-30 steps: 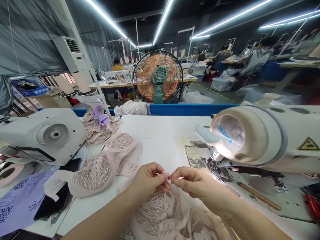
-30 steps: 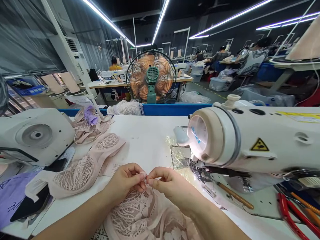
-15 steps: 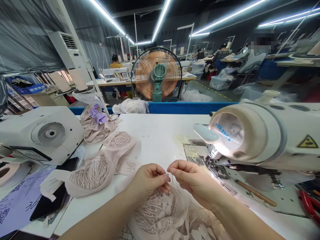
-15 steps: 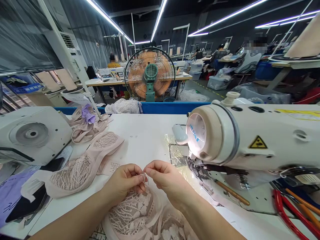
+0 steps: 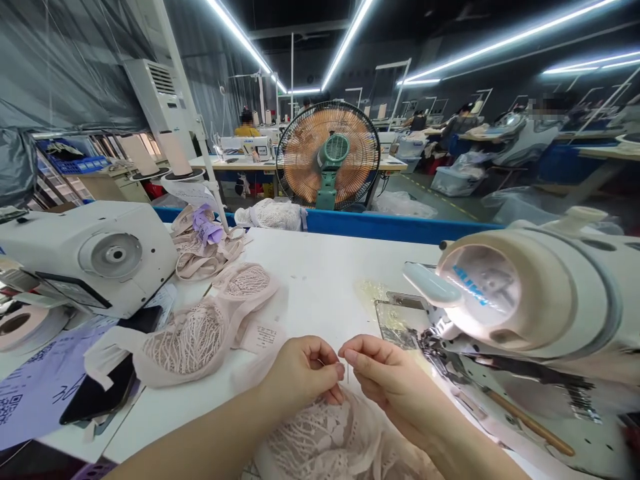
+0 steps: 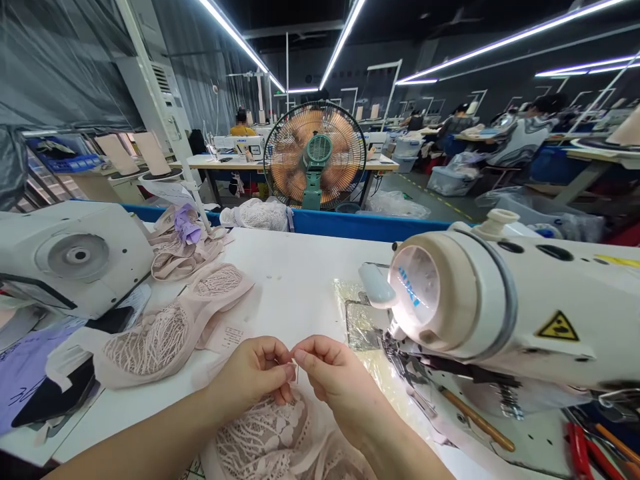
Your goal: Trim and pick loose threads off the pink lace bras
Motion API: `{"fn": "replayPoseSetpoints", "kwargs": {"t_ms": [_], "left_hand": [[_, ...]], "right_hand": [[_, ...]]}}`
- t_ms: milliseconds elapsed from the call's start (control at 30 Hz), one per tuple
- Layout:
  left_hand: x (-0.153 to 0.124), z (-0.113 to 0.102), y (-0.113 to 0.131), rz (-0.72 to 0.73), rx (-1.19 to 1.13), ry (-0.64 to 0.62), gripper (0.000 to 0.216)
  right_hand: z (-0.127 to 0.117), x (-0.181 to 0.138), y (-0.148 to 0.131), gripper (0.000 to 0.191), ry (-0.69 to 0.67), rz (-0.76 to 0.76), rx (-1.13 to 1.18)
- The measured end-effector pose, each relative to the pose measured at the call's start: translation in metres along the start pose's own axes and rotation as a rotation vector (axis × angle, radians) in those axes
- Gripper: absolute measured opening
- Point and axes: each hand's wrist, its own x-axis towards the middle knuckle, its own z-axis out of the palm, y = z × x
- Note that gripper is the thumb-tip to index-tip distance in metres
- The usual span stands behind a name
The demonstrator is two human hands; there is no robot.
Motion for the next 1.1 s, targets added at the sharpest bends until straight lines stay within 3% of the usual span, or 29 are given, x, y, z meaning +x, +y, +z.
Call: {"fn": "replayPoseSetpoints", "kwargs": {"t_ms": [600,1100], "left_hand": [[-0.0033,-0.0007,-0.0002,0.041,0.097,0.023,0.004],[-0.0019,-0.0025,-0.0048,0.027,0.015,-0.078,0.012]], "right_hand": [[0.0001,-0.0011,0.0046,0.029,0.092,-0.050,0.006],[-0.0017,0.0005,0.0081,0.023,0.089,-0.051,-0.007]]}}
